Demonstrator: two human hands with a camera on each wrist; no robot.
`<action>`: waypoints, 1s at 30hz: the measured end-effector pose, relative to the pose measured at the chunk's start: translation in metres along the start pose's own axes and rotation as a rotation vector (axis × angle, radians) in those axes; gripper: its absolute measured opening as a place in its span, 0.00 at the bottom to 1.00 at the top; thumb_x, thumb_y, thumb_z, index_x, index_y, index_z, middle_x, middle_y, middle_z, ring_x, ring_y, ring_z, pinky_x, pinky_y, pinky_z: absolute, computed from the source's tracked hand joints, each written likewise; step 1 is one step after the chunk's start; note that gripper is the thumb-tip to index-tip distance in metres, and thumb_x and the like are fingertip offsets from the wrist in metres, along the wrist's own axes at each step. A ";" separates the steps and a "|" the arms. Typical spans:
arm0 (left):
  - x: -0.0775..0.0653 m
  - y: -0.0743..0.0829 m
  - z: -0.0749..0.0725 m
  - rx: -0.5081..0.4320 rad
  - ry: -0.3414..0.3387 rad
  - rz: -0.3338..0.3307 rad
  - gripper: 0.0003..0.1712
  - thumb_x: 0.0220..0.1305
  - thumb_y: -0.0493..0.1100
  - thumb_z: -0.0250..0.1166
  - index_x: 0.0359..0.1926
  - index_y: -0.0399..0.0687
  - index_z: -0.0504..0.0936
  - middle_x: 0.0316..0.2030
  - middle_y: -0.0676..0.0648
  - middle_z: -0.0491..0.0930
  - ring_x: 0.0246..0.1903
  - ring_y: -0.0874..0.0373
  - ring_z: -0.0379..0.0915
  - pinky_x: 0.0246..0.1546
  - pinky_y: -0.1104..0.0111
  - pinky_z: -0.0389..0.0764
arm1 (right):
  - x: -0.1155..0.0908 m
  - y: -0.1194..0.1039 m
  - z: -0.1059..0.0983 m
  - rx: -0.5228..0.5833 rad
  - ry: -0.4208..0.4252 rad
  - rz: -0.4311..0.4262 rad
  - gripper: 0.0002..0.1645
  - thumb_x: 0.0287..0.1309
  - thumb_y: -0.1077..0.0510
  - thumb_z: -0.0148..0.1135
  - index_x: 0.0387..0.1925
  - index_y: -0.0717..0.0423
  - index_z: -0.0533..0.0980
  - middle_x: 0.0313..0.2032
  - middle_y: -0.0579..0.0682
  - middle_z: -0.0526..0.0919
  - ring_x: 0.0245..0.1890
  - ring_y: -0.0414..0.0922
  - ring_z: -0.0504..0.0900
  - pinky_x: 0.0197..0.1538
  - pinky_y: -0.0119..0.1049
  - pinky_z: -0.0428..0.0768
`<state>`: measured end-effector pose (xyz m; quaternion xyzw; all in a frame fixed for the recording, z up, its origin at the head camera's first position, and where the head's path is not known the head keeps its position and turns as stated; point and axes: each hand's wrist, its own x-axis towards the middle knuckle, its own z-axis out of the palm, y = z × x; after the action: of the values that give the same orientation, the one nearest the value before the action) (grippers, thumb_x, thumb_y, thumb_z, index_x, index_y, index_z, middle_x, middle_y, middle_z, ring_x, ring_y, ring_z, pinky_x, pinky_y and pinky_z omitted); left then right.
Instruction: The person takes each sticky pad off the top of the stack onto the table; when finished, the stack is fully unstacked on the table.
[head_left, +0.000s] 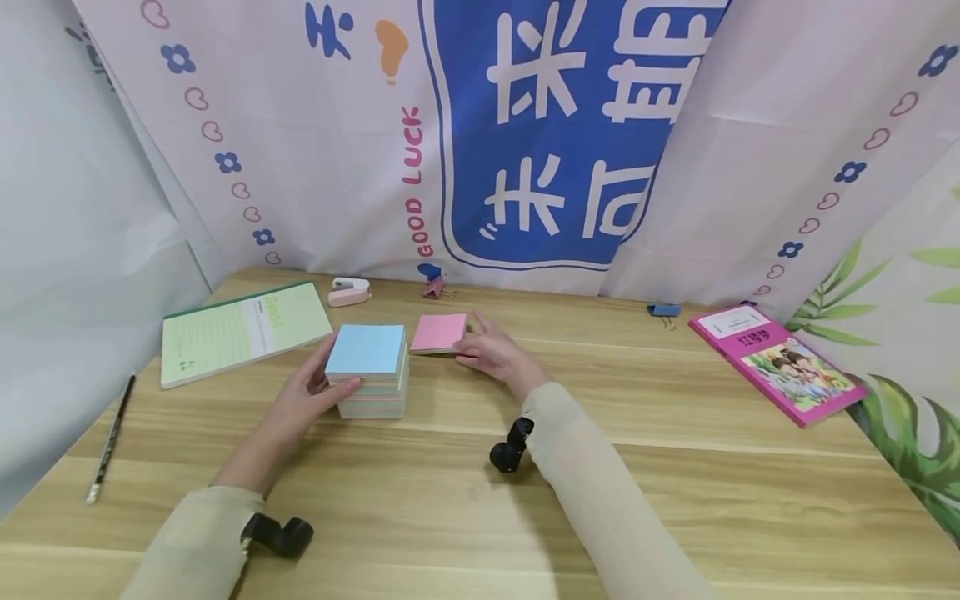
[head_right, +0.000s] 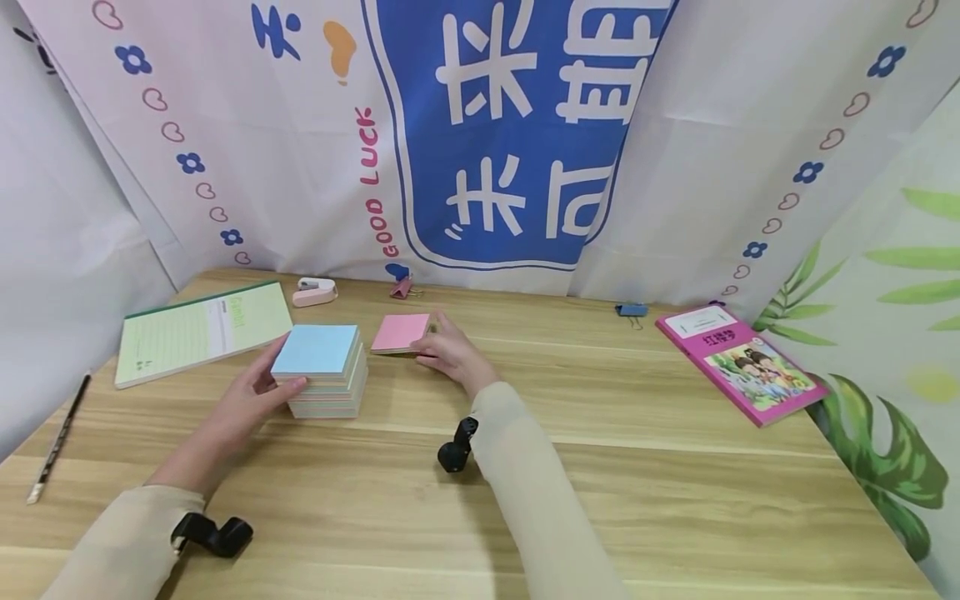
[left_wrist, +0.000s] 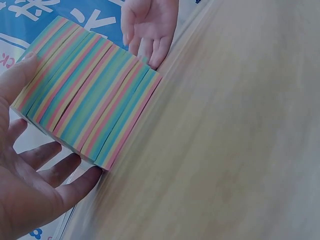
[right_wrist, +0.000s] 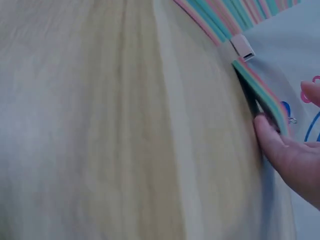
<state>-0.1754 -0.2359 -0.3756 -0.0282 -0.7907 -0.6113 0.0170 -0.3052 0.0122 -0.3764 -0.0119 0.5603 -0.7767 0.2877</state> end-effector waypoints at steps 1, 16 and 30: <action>0.000 0.000 0.000 0.001 0.001 -0.001 0.44 0.53 0.48 0.62 0.65 0.68 0.45 0.65 0.45 0.42 0.61 0.43 0.39 0.57 0.51 0.45 | -0.002 -0.002 -0.002 -0.014 -0.001 -0.004 0.52 0.48 0.78 0.47 0.66 0.43 0.36 0.63 0.62 0.44 0.54 0.55 0.62 0.53 0.44 0.64; 0.001 -0.002 -0.001 0.039 -0.011 0.002 0.44 0.53 0.50 0.61 0.64 0.70 0.44 0.64 0.44 0.42 0.60 0.42 0.39 0.56 0.49 0.45 | -0.049 -0.008 0.047 -0.513 -0.248 -0.222 0.47 0.47 0.61 0.62 0.65 0.48 0.47 0.60 0.56 0.57 0.56 0.48 0.62 0.56 0.40 0.60; 0.002 -0.004 -0.001 0.044 -0.023 0.021 0.44 0.54 0.50 0.61 0.66 0.62 0.45 0.64 0.43 0.45 0.60 0.43 0.41 0.55 0.49 0.47 | -0.047 0.014 0.072 -0.568 -0.173 -0.322 0.46 0.43 0.64 0.65 0.63 0.52 0.52 0.53 0.49 0.66 0.53 0.47 0.64 0.54 0.39 0.63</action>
<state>-0.1773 -0.2375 -0.3788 -0.0434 -0.8039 -0.5930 0.0150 -0.2353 -0.0316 -0.3478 -0.2458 0.7186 -0.6213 0.1929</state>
